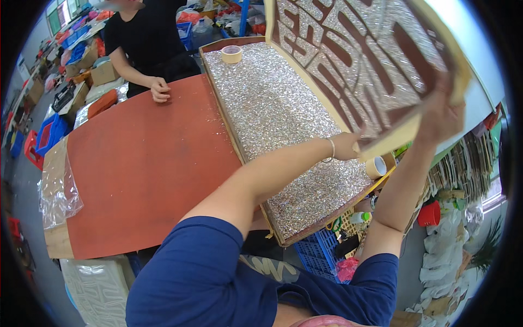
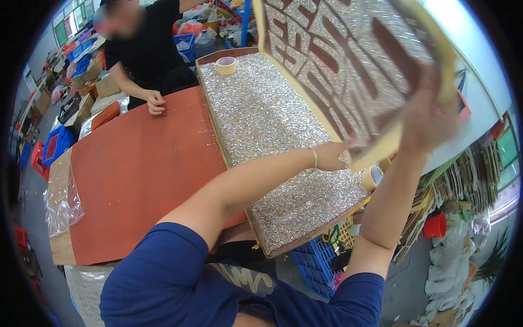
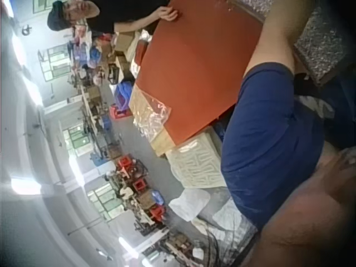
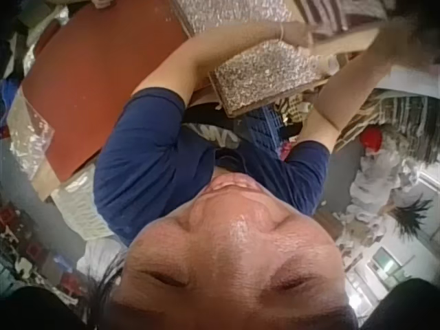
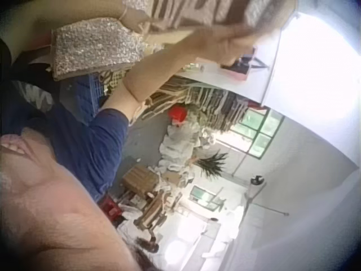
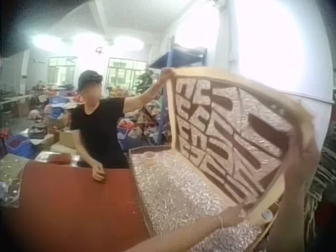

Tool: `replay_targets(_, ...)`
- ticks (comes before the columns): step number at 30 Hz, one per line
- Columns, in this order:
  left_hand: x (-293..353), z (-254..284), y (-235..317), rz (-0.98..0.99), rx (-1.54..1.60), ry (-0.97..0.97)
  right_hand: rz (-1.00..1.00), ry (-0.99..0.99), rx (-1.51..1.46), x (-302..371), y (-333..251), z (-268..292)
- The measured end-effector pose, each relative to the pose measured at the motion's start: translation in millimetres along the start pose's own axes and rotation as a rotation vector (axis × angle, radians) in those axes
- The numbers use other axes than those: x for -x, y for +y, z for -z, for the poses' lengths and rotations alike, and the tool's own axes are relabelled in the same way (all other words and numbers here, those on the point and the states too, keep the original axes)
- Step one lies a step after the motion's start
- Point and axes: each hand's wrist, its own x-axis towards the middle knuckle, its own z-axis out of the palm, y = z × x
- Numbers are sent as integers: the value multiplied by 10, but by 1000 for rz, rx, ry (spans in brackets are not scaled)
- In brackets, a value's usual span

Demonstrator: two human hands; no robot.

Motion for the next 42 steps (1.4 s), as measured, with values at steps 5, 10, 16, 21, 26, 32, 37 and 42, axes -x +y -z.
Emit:
replay_targets(5, -109, 487, -691, 438, -46, 370, -115, -25, -233, -45, -271, -50)
replay_targets(10, 75, 913, -226, 719, 818, 361, 198, -207, -280, 492, -950, 258)
replay_targets(16, 1189, 1686, 64, 652, 973, 723, 719, -695, -712, 1509, -2665, 308)
replay_targets(21, 2392, 2178, 274, 513, 970, 876, 608, -691, -973, 2550, -3713, 149)
replay_targets(26, 3935, 2884, 660, 333, 977, 1060, 515, -906, -1110, 3400, -4379, 177)
replay_targets(32, 5946, 3622, 873, 186, 1033, 1019, 437, -1143, -1034, 4151, -4847, 319)
replay_targets(37, 6648, 3159, 956, 621, 794, 1331, 407, -1301, -1040, 4214, -5162, 415)
replay_targets(42, 6602, 2805, 1306, 555, 791, 1241, 85, -1469, -1115, 4481, -5200, 427)
